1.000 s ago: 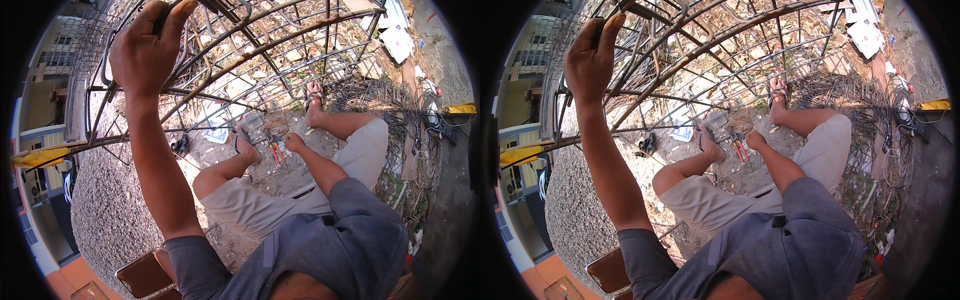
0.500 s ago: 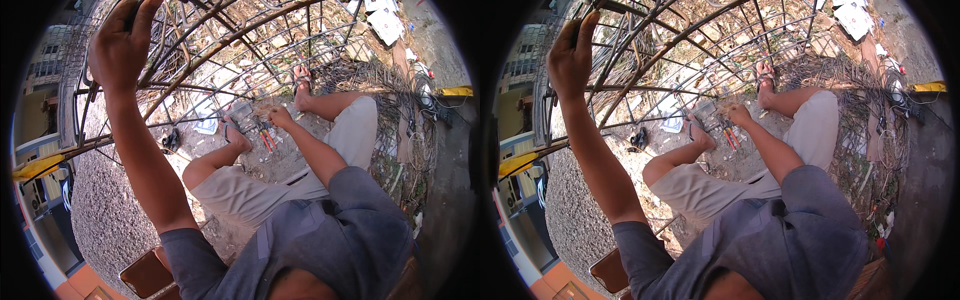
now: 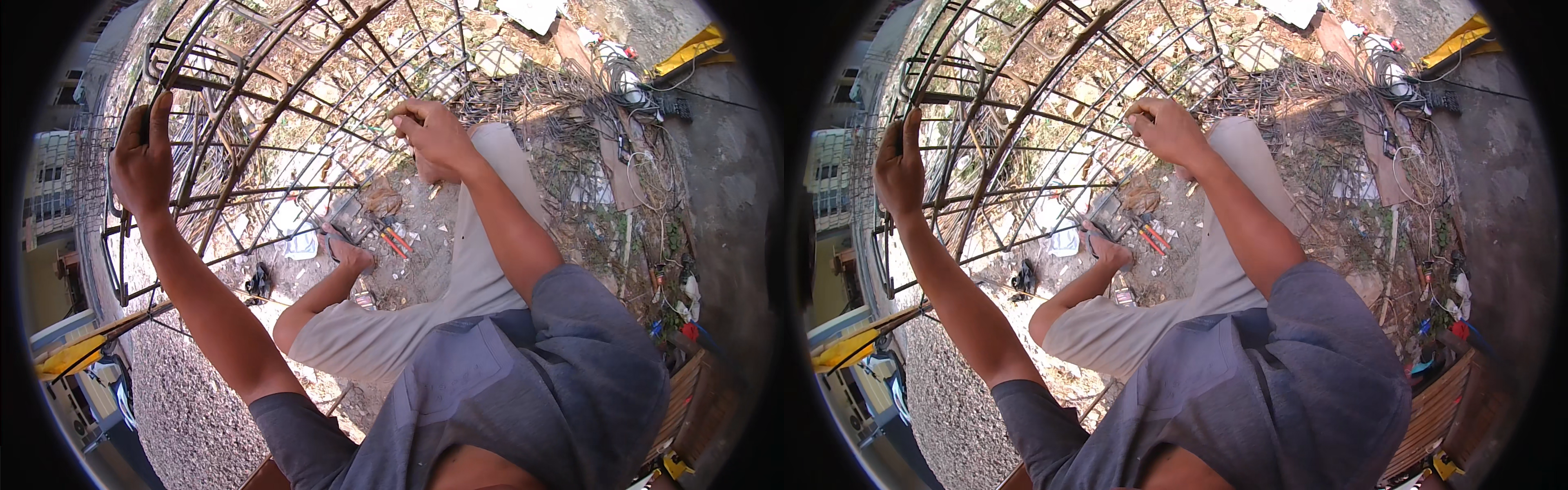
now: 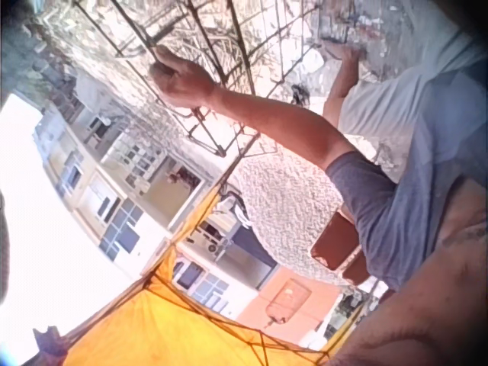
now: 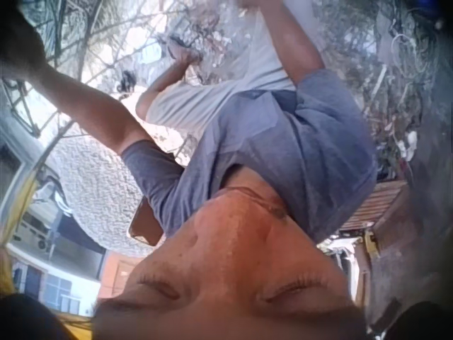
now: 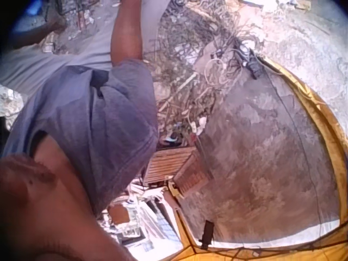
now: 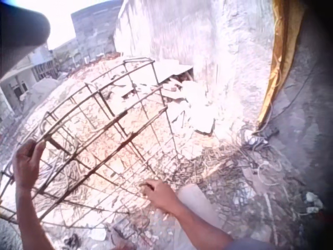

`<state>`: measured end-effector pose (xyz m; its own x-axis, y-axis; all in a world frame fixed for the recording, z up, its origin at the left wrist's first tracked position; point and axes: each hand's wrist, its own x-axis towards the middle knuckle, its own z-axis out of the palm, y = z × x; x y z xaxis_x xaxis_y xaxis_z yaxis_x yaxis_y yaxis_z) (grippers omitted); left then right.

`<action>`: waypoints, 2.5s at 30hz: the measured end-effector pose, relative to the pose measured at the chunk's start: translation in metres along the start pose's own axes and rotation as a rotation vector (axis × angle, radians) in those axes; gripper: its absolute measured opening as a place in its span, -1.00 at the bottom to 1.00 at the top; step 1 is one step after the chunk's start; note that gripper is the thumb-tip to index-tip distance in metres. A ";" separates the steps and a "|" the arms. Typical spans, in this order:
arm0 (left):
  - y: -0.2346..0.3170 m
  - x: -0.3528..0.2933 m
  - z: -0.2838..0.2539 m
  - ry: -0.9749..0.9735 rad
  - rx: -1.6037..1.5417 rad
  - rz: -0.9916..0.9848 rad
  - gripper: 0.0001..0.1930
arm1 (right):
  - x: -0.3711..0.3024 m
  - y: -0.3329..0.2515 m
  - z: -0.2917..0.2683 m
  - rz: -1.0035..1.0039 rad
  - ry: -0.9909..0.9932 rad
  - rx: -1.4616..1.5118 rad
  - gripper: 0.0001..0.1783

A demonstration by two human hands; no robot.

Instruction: The person is assembling a metal frame structure by hand. They are using pliers to bend and secure metal wires at the joints of the frame.

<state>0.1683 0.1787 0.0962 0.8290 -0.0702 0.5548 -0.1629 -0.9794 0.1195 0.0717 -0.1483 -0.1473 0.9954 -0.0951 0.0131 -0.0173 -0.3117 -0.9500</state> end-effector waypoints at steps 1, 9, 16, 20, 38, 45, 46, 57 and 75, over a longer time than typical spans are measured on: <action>-0.012 0.002 0.008 0.082 0.003 0.057 -0.48 | 0.002 -0.014 -0.022 -0.036 0.063 -0.029 -0.74; -0.051 0.029 0.026 -0.035 -0.241 0.107 -0.60 | -0.004 0.174 -0.130 0.365 0.210 -0.007 -0.77; -0.094 0.076 0.036 -0.089 -0.213 0.133 -0.58 | -0.148 0.455 -0.130 0.487 -0.667 -1.079 -0.81; -0.131 0.099 0.033 -0.122 -0.241 0.114 -0.54 | -0.204 0.521 -0.090 0.796 -0.236 -0.866 -0.73; -0.120 0.107 0.041 -0.068 -0.303 0.015 -0.56 | -0.301 0.426 -0.196 1.243 0.100 -1.019 -0.49; -0.108 0.087 0.028 -0.130 -0.330 0.085 -0.68 | -0.327 0.441 -0.198 1.130 -0.076 -0.860 -0.69; -0.103 0.086 0.028 -0.137 -0.327 0.089 -0.68 | -0.335 0.446 -0.200 1.097 -0.085 -0.849 -0.69; -0.102 0.074 0.034 -0.088 -0.235 0.098 -0.59 | -0.350 0.393 -0.245 0.670 0.063 -0.974 -0.39; -0.041 0.054 0.025 -0.123 -0.358 -0.028 -0.59 | -0.356 0.437 -0.274 1.089 -0.115 -1.072 -0.56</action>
<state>0.2330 0.2102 0.1010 0.8904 -0.0882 0.4465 -0.2981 -0.8543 0.4258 -0.3164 -0.5099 -0.4816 0.4556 -0.6663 -0.5903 -0.7280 -0.6605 0.1836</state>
